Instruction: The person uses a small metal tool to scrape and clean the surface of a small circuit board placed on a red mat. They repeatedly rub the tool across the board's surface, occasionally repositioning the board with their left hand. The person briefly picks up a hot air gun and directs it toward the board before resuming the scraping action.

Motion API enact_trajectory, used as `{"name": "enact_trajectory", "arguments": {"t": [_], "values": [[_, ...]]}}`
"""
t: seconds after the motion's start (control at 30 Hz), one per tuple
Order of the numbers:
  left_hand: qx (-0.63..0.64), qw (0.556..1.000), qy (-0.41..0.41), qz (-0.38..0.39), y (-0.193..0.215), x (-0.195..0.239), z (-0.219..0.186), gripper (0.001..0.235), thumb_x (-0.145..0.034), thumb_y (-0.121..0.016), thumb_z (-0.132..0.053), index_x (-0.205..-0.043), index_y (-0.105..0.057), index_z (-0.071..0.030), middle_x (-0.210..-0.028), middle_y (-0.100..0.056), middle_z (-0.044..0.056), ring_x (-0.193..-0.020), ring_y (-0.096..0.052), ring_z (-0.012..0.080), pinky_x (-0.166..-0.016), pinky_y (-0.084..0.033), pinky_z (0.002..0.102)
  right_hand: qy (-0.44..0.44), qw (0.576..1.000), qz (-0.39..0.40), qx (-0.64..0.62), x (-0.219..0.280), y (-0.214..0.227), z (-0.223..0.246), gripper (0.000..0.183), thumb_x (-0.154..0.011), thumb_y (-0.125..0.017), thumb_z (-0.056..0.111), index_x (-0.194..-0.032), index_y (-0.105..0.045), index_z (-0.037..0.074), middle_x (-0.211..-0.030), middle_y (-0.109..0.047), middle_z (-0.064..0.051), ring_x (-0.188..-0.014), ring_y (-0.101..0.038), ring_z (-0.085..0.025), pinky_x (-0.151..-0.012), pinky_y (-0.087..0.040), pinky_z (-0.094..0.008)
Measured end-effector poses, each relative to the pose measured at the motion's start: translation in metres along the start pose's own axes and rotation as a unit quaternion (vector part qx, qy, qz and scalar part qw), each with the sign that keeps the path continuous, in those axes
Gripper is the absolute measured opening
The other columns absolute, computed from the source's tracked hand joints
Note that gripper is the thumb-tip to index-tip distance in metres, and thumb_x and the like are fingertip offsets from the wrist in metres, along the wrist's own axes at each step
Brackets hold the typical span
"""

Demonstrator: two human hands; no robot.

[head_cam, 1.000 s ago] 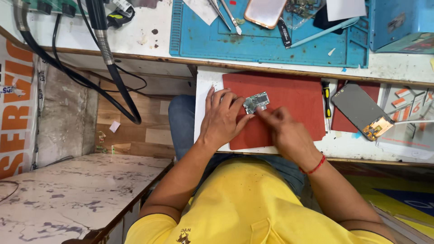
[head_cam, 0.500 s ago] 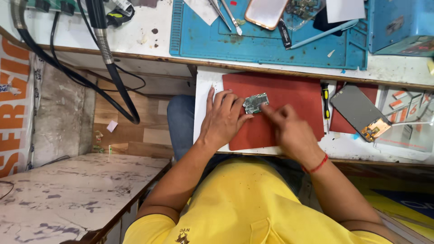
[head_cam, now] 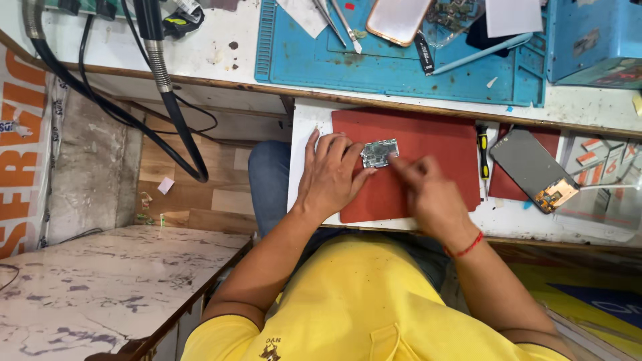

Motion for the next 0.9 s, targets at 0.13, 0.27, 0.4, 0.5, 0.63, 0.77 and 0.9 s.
{"name": "enact_trajectory", "arguments": {"t": [0.13,0.27,0.4,0.5,0.63,0.77,0.9], "values": [[0.003,1.000,0.001,-0.006,0.000,0.000,0.000,0.051,-0.087,-0.080,-0.039,-0.123,-0.067,-0.006,-0.115,-0.060,0.009,-0.123,-0.053,0.0316,-0.118,-0.028,0.062,0.023,1.000,-0.010,0.003,0.000,-0.001,-0.005,0.059,-0.090,-0.057,0.000,-0.144,-0.060,0.024,-0.108,-0.063,-0.015,-0.079,-0.067,-0.040,-0.067,-0.056,-0.050],[0.011,1.000,-0.003,-0.002,0.001,-0.001,0.002,0.053,-0.084,-0.081,-0.038,-0.122,-0.066,-0.005,-0.116,-0.061,0.010,-0.122,-0.053,0.0314,-0.118,-0.028,0.062,0.028,0.998,-0.053,-0.012,0.008,-0.010,-0.013,0.060,-0.087,-0.057,0.001,-0.142,-0.062,0.024,-0.111,-0.063,-0.015,-0.080,-0.067,-0.040,-0.069,-0.057,-0.049],[0.005,1.000,-0.003,0.001,0.001,-0.002,0.001,0.053,-0.085,-0.081,-0.038,-0.123,-0.066,-0.005,-0.117,-0.061,0.010,-0.122,-0.053,0.0313,-0.119,-0.028,0.061,0.004,0.999,-0.036,-0.017,0.006,-0.015,-0.020,0.057,-0.091,-0.059,0.004,-0.144,-0.061,0.024,-0.108,-0.062,-0.016,-0.079,-0.066,-0.041,-0.067,-0.055,-0.051],[-0.003,1.000,-0.005,0.001,0.001,-0.001,0.001,0.053,-0.085,-0.081,-0.039,-0.123,-0.065,-0.005,-0.117,-0.061,0.010,-0.122,-0.053,0.0315,-0.119,-0.027,0.061,-0.007,1.000,-0.005,-0.027,0.005,-0.019,-0.022,0.054,-0.094,-0.059,0.005,-0.143,-0.061,0.025,-0.106,-0.063,-0.015,-0.078,-0.066,-0.041,-0.066,-0.054,-0.051],[0.004,1.000,0.004,0.001,0.000,-0.003,0.000,0.052,-0.086,-0.080,-0.040,-0.123,-0.066,-0.006,-0.117,-0.061,0.010,-0.122,-0.053,0.0314,-0.119,-0.027,0.060,0.000,1.000,-0.020,-0.004,0.005,-0.018,-0.029,0.056,-0.092,-0.058,0.003,-0.143,-0.061,0.025,-0.109,-0.062,-0.015,-0.078,-0.065,-0.042,-0.068,-0.055,-0.051],[0.006,1.000,0.003,0.012,0.002,-0.003,0.001,0.053,-0.085,-0.080,-0.041,-0.121,-0.066,-0.005,-0.115,-0.060,0.011,-0.121,-0.053,0.0309,-0.119,-0.026,0.060,0.050,0.996,-0.068,-0.035,0.010,-0.022,-0.029,0.064,-0.082,-0.057,-0.001,-0.142,-0.062,0.021,-0.109,-0.060,-0.019,-0.080,-0.066,-0.042,-0.068,-0.056,-0.050],[0.001,1.000,0.001,0.001,0.003,-0.005,0.001,0.052,-0.086,-0.080,-0.041,-0.121,-0.067,-0.005,-0.115,-0.060,0.011,-0.121,-0.053,0.0312,-0.119,-0.027,0.060,0.000,0.998,-0.056,-0.023,0.004,-0.020,-0.026,0.057,-0.092,-0.058,0.002,-0.143,-0.061,0.025,-0.106,-0.061,-0.016,-0.080,-0.067,-0.041,-0.068,-0.055,-0.051]]}}
Point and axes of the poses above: each hand's wrist, its own x-axis away from the middle knuckle, its own y-axis out of the back of the hand, z = x × y, the point moved 2 cm from there along -x, towards the middle knuckle
